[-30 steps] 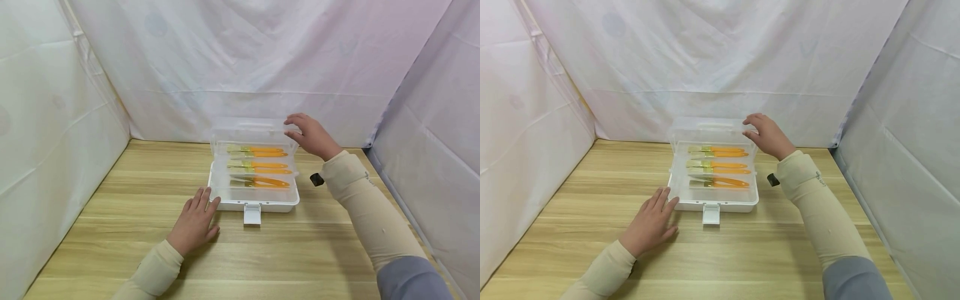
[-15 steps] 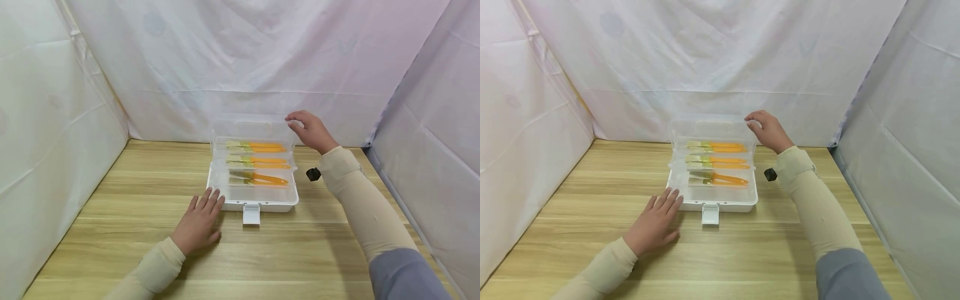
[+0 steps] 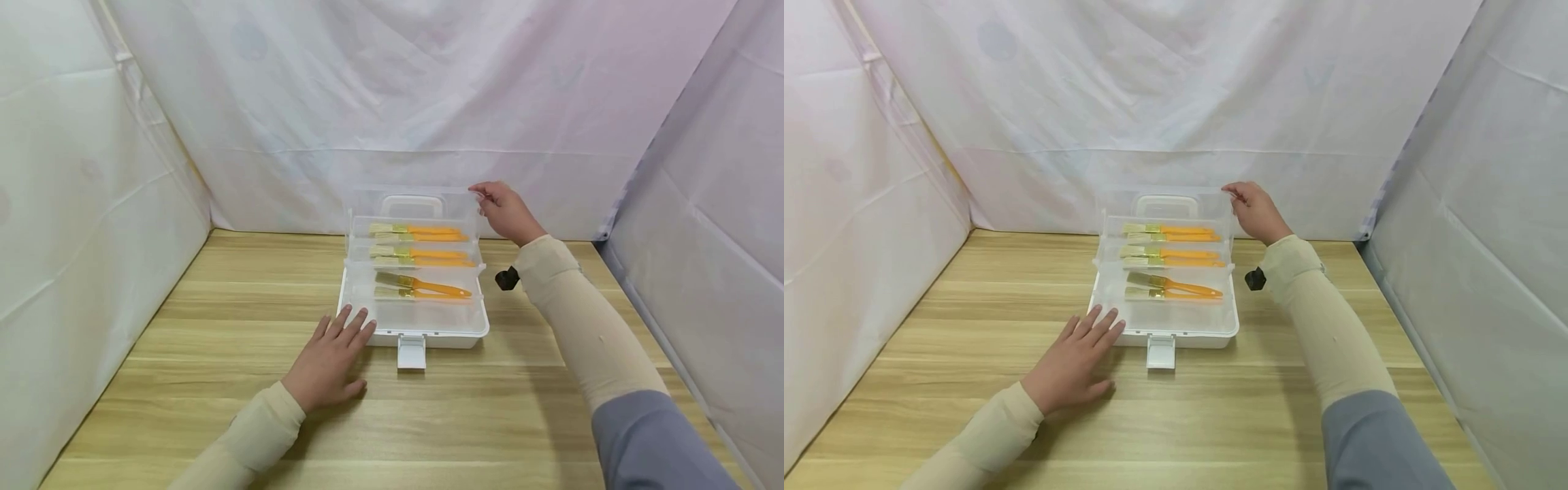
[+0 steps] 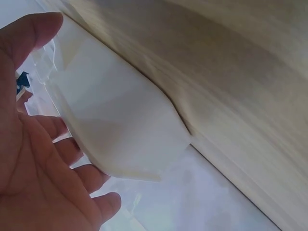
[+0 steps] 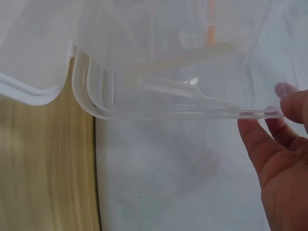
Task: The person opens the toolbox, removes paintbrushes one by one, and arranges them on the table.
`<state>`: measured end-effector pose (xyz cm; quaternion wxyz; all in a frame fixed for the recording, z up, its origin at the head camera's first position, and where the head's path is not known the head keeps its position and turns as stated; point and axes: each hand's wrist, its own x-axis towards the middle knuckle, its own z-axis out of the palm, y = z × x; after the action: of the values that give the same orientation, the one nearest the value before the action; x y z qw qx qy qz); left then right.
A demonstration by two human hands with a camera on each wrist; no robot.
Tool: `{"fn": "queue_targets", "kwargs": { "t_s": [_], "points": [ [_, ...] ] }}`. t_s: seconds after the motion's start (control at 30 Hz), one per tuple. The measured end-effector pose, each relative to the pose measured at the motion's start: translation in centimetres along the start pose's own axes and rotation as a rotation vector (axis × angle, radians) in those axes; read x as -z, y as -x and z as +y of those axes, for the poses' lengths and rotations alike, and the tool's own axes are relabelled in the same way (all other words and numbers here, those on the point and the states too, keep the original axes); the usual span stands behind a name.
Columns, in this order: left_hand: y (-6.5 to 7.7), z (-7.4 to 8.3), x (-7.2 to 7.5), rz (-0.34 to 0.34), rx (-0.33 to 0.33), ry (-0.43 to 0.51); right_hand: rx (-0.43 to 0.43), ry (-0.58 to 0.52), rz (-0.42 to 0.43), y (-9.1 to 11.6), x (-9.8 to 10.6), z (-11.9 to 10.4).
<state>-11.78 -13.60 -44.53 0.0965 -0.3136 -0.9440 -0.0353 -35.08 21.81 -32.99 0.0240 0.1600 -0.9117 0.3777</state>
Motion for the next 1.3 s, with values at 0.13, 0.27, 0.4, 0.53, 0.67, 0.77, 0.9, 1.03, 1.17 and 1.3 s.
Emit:
{"fn": "queue_targets", "kwargs": {
  "t_s": [0.13, 0.27, 0.4, 0.53, 0.67, 0.77, 0.9, 1.03, 1.17, 1.3],
  "points": [
    [-0.2, -0.2, 0.0, -0.002, -0.027, 0.001, -0.029, -0.054, -0.015, -0.4, -0.2, 0.6],
    [-0.4, -0.4, -0.1, -0.017, -0.052, -0.009, -0.082, -0.126, -0.043, -0.8, -0.6, 1.0],
    [-0.8, -0.3, -0.2, -0.036, -0.076, 0.004, -0.104, -0.169, -0.057, -1.0, -1.1, 1.4],
    [-1.0, -0.1, -0.2, -0.045, -0.086, 0.013, -0.095, -0.195, -0.061, -1.1, -1.7, 1.9],
    [-1.1, -0.1, -0.2, -0.054, -0.09, -0.014, -0.114, -0.279, -0.079, -1.1, -2.0, 2.3],
    [-1.1, -0.1, -0.4, -0.062, -0.09, -0.024, -0.139, -0.359, -0.101, -0.9, -2.1, 2.5],
    [-1.2, -0.1, -0.6, -0.063, -0.087, -0.013, -0.163, -0.428, -0.136, -0.4, -2.3, 2.8],
    [-1.3, 0.0, -0.8, -0.056, -0.086, -0.007, -0.167, -0.457, -0.15, -0.2, -2.7, 4.1],
    [-1.4, 0.0, -0.9, -0.056, -0.081, -0.004, -0.196, -0.452, -0.167, 0.1, -3.1, 4.7],
    [-1.5, 0.1, -0.8, -0.051, -0.08, -0.002, -0.221, -0.412, -0.191, 0.4, -3.6, 5.3]
  ]
}}
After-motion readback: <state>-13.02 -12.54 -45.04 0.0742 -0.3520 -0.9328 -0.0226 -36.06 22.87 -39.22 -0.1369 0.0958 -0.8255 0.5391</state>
